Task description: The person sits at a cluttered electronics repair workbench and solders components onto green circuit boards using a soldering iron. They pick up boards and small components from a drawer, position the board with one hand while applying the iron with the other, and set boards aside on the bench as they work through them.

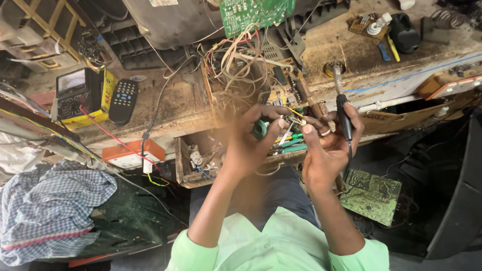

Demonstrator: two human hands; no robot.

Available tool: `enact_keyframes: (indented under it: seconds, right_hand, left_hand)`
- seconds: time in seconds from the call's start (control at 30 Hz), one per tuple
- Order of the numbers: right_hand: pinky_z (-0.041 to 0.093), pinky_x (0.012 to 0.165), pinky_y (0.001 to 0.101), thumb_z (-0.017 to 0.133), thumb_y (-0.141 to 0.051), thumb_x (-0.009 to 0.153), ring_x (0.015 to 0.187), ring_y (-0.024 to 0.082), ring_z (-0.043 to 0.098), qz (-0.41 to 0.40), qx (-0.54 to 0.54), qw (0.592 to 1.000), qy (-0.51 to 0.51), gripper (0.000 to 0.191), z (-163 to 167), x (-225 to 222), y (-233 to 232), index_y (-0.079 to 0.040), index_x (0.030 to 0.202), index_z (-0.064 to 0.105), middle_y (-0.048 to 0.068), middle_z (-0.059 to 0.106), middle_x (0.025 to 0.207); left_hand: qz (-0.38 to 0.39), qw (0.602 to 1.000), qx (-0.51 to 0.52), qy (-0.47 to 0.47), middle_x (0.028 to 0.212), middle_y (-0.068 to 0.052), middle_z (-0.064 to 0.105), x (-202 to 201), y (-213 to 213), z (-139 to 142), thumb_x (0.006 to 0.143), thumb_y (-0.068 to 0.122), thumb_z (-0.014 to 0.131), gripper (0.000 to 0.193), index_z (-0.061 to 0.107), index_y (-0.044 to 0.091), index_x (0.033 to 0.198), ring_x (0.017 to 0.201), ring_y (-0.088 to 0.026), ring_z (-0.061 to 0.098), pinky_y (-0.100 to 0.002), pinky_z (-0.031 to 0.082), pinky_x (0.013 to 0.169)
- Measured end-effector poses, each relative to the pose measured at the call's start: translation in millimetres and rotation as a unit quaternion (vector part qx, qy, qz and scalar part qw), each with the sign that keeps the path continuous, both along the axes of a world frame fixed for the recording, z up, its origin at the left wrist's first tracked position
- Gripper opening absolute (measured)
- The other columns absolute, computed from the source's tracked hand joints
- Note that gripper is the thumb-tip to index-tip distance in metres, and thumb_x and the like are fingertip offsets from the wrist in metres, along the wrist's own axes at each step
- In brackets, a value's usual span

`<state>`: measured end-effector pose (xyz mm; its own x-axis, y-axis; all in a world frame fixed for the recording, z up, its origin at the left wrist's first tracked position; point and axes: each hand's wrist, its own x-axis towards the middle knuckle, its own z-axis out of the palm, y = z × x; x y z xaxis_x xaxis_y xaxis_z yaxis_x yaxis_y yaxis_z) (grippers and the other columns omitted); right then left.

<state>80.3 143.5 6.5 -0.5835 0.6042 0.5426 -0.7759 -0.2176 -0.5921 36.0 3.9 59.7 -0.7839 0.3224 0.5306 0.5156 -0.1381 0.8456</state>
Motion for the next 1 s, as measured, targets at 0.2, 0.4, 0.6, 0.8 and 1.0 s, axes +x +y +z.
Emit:
enact_keyframes:
  seconds: [0.2, 0.4, 0.6, 0.8, 1.0]
  right_hand:
    - [0.057, 0.098, 0.0321, 0.077, 0.016, 0.095, 0.107, 0.021, 0.064, 0.001, 0.009, 1.0, -0.013, 0.071, -0.1, 3.8, -4.2, -0.008, 0.151, 0.041, 0.009, 0.05, 0.125]
    - [0.058, 0.099, 0.0323, 0.076, 0.018, 0.095, 0.111, 0.023, 0.067, -0.012, 0.058, 0.998, -0.017, 0.074, -4.5, 4.5, -5.2, -0.009, 0.153, 0.039, 0.01, 0.052, 0.128]
    - [0.059, 0.101, 0.0323, 0.076, 0.018, 0.096, 0.112, 0.023, 0.068, -0.02, 0.086, 0.996, -0.028, 0.076, -6.9, 6.1, -5.8, -0.009, 0.154, 0.037, 0.01, 0.052, 0.128]
    - [0.059, 0.101, 0.0323, 0.075, 0.017, 0.097, 0.113, 0.024, 0.069, -0.01, 0.101, 0.994, -0.031, 0.074, -7.6, 7.2, -7.6, -0.009, 0.154, 0.036, 0.01, 0.052, 0.128]
    - [0.059, 0.101, 0.0321, 0.075, 0.016, 0.098, 0.113, 0.023, 0.069, -0.008, 0.116, 0.993, -0.03, 0.074, -8.5, 7.3, -9.5, -0.009, 0.155, 0.035, 0.01, 0.051, 0.129]
  left_hand:
    - [0.017, 0.993, 0.037, -0.109, 0.101, -0.008, 0.076, -5.9, 1.6, -0.7, 0.096, 0.01, 0.073, 0.014, 0.062, 0.001, 0.097, 0.077, -0.008, 0.065, -0.023, 0.054, 0.07]
    - [0.092, 0.995, 0.021, -0.016, 0.087, -0.003, 0.073, -11.6, 11.1, -0.7, 0.086, 0.018, 0.086, 0.028, 0.063, 0.005, 0.096, 0.078, -0.006, 0.067, -0.02, 0.053, 0.072]
    - [0.165, 0.986, -0.026, 0.014, 0.083, -0.004, 0.072, -13.9, 12.1, 5.4, 0.085, 0.017, 0.089, 0.028, 0.066, 0.005, 0.093, 0.076, -0.008, 0.066, -0.021, 0.052, 0.07]
    - [-0.015, 0.979, 0.102, -0.173, 0.089, -0.003, 0.066, -6.7, -3.7, 5.5, 0.092, 0.006, 0.075, 0.023, 0.058, 0.002, 0.106, 0.078, -0.009, 0.066, -0.025, 0.061, 0.063]
    - [-0.038, 0.977, 0.082, -0.191, 0.099, -0.006, 0.07, -6.1, -10.3, -0.9, 0.098, 0.007, 0.07, 0.022, 0.068, -0.003, 0.117, 0.084, -0.012, 0.07, -0.027, 0.064, 0.073]
